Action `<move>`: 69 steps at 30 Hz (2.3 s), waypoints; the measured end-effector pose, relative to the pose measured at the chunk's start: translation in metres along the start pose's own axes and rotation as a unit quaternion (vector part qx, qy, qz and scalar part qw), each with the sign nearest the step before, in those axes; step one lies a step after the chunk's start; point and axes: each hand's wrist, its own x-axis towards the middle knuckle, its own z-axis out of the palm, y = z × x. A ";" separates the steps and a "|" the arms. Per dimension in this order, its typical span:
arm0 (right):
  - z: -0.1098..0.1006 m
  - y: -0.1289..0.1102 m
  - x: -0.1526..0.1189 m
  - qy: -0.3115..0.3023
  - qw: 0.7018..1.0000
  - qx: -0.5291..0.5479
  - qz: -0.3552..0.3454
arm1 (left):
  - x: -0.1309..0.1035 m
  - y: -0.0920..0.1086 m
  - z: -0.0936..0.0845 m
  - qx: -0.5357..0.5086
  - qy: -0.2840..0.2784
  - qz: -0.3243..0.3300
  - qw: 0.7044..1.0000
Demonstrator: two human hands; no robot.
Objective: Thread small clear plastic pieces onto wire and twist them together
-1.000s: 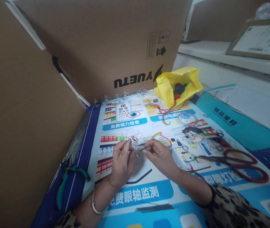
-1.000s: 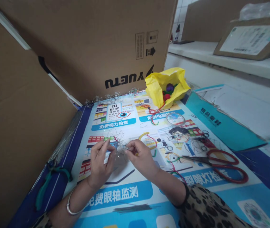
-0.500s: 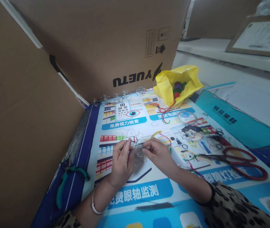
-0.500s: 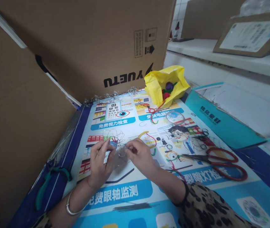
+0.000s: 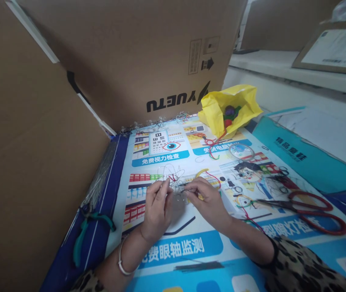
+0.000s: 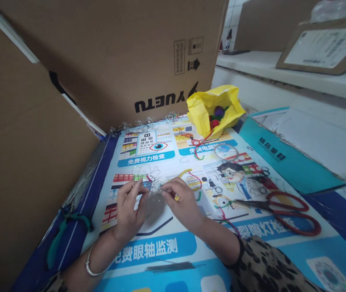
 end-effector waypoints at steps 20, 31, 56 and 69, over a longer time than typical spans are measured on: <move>-0.001 0.000 0.000 -0.028 0.993 0.088 0.070 | 0.000 0.002 -0.003 0.001 -0.031 -0.017 0.999; -0.001 -0.004 0.002 -0.033 0.994 0.071 0.077 | 0.010 0.008 -0.002 -0.019 -0.001 -0.077 0.997; -0.003 -0.003 -0.009 -0.072 0.887 -0.396 -0.227 | 0.014 0.018 -0.003 -0.191 0.042 -0.269 0.943; 0.002 -0.015 -0.012 -0.068 0.875 -0.421 -0.229 | 0.009 0.017 -0.004 -0.124 0.029 -0.214 0.968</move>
